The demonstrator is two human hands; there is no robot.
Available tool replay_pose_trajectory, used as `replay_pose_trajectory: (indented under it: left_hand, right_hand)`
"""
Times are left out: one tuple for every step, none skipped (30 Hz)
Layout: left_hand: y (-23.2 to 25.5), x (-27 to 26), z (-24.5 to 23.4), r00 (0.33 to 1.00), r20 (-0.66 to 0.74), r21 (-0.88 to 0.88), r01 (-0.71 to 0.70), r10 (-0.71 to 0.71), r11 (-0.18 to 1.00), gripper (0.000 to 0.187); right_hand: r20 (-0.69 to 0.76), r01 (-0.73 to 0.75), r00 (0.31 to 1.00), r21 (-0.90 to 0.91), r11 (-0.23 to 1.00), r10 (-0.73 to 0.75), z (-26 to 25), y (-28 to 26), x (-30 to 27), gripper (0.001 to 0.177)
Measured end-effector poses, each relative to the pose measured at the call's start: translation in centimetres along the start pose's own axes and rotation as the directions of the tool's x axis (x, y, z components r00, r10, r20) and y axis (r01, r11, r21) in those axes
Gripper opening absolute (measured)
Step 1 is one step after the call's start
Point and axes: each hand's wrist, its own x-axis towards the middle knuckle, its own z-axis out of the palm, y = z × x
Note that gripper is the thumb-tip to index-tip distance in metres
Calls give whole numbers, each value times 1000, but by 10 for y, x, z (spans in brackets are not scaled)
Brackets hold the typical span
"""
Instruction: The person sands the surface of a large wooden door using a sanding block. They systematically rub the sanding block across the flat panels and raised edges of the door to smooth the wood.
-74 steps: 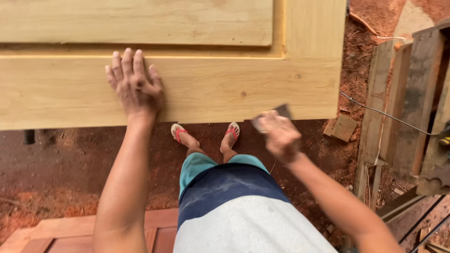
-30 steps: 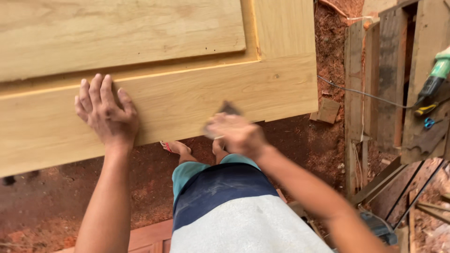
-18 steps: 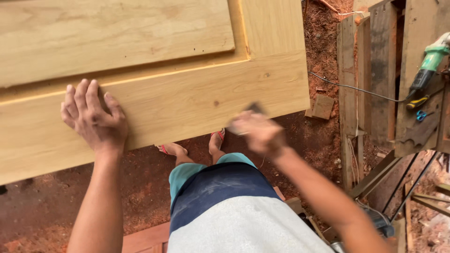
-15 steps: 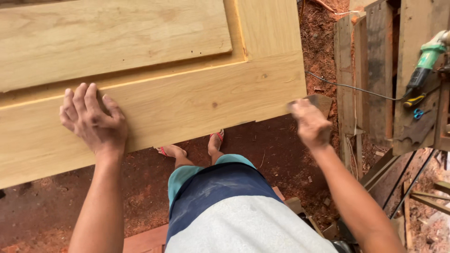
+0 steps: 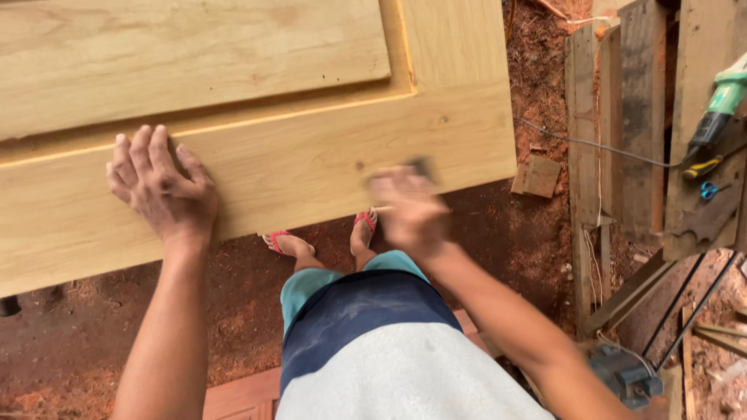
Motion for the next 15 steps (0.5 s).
replay_pose_trajectory:
  left_hand:
    - [-1, -2, 0, 1000, 2, -27, -11, 11, 1000, 38]
    - [-1, -3, 0, 1000, 4, -54, -21, 21, 998, 40]
    - [-2, -3, 0, 999, 0, -56, -34, 34, 998, 40]
    - [-3, -1, 0, 1000, 13, -66, -11, 12, 998, 40]
    - [-5, -6, 0, 999, 34, -78, 22, -19, 997, 41]
    - [-1, 0, 4, 999, 37, -82, 19, -17, 996, 41]
    - [0, 1, 4, 998, 51, -55, 34, -31, 998, 38]
    - [2, 1, 3, 997, 65, -29, 48, -46, 998, 35]
    - [2, 2, 2, 997, 56, -22, 50, -49, 998, 35]
    - [3, 2, 1, 999, 37, -25, 35, -34, 999, 37]
    - [4, 0, -1, 1000, 21, -25, 20, -19, 999, 39]
    - [2, 2, -2, 1000, 17, -16, 23, -23, 1000, 39]
    - [1, -1, -2, 1000, 14, -31, 6, -5, 999, 39]
    - [1, -3, -1, 1000, 11, -47, -12, 13, 999, 40]
    - [2, -5, -5, 1000, 13, -38, -12, 12, 999, 40]
  right_hand:
    - [61, 80, 995, 43, 996, -82, 12, -29, 13, 38]
    - [119, 156, 979, 92, 984, -166, 24, -58, 27, 57]
    - [110, 149, 981, 86, 985, -158, 3, -23, 26, 57]
    - [102, 128, 984, 154, 980, -145, -17, 11, 24, 43]
    - [106, 110, 985, 222, 969, -136, -39, 44, 19, 35]
    - [108, 106, 985, 218, 970, -132, -47, 68, 2, 35]
    - [137, -31, 990, 45, 999, 25, -54, 92, -12, 44]
    - [136, -164, 974, -133, 977, 182, -61, 116, -25, 68]
    - [131, -159, 976, -126, 979, 175, -42, 74, -15, 68]
    - [124, -62, 990, -23, 998, 64, -24, 33, -5, 60]
    - [108, 36, 993, 82, 996, -45, -7, -9, 2, 64]
    - [105, 41, 993, 91, 995, -51, 23, -49, 14, 64]
    - [151, 169, 970, 131, 977, -188, 43, -93, 24, 73]
    - [191, 291, 927, 176, 941, -322, 60, -142, 39, 83]
    - [189, 289, 928, 184, 939, -323, 41, -122, 48, 83]
